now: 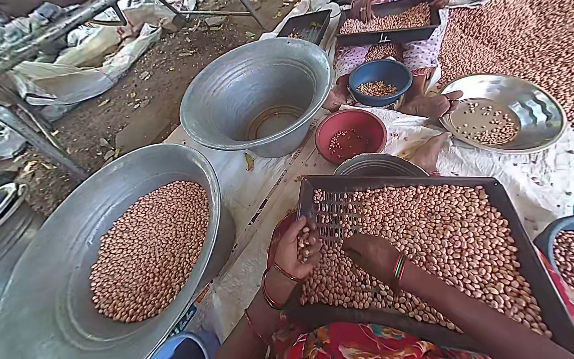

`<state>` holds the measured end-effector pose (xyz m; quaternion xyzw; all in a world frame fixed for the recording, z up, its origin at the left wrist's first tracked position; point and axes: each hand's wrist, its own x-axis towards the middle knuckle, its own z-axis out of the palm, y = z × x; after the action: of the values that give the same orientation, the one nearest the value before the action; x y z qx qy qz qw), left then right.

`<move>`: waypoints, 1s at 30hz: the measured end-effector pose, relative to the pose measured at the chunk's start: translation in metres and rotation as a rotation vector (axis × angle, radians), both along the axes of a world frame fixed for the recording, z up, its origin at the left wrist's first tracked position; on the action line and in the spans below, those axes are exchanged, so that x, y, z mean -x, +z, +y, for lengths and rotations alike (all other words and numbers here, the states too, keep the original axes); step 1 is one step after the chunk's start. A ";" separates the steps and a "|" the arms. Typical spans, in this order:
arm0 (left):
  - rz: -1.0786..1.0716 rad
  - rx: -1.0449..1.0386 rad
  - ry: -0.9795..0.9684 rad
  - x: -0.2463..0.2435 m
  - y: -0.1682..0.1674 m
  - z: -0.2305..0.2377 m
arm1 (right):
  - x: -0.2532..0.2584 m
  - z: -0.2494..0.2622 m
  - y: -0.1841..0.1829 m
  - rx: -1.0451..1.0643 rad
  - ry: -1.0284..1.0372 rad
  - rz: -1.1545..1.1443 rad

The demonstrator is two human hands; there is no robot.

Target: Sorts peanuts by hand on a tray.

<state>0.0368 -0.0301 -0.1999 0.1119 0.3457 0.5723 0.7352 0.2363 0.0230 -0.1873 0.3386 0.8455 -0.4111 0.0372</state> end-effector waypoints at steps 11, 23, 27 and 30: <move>0.014 0.072 0.238 0.023 0.002 -0.005 | 0.061 -0.009 -0.041 -0.165 0.355 -0.211; 0.037 0.071 0.227 0.020 -0.006 -0.013 | 0.032 0.002 -0.017 0.256 0.130 -0.011; 0.058 0.133 0.224 0.016 -0.009 -0.012 | 0.025 -0.021 -0.017 0.145 0.356 -0.332; 0.079 0.157 0.187 0.008 -0.005 -0.013 | 0.030 -0.042 -0.028 0.040 0.418 -0.363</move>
<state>0.0291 -0.0434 -0.2051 0.0438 0.4270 0.6047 0.6709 0.2066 -0.0185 -0.2154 0.2241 0.8682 -0.3437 0.2790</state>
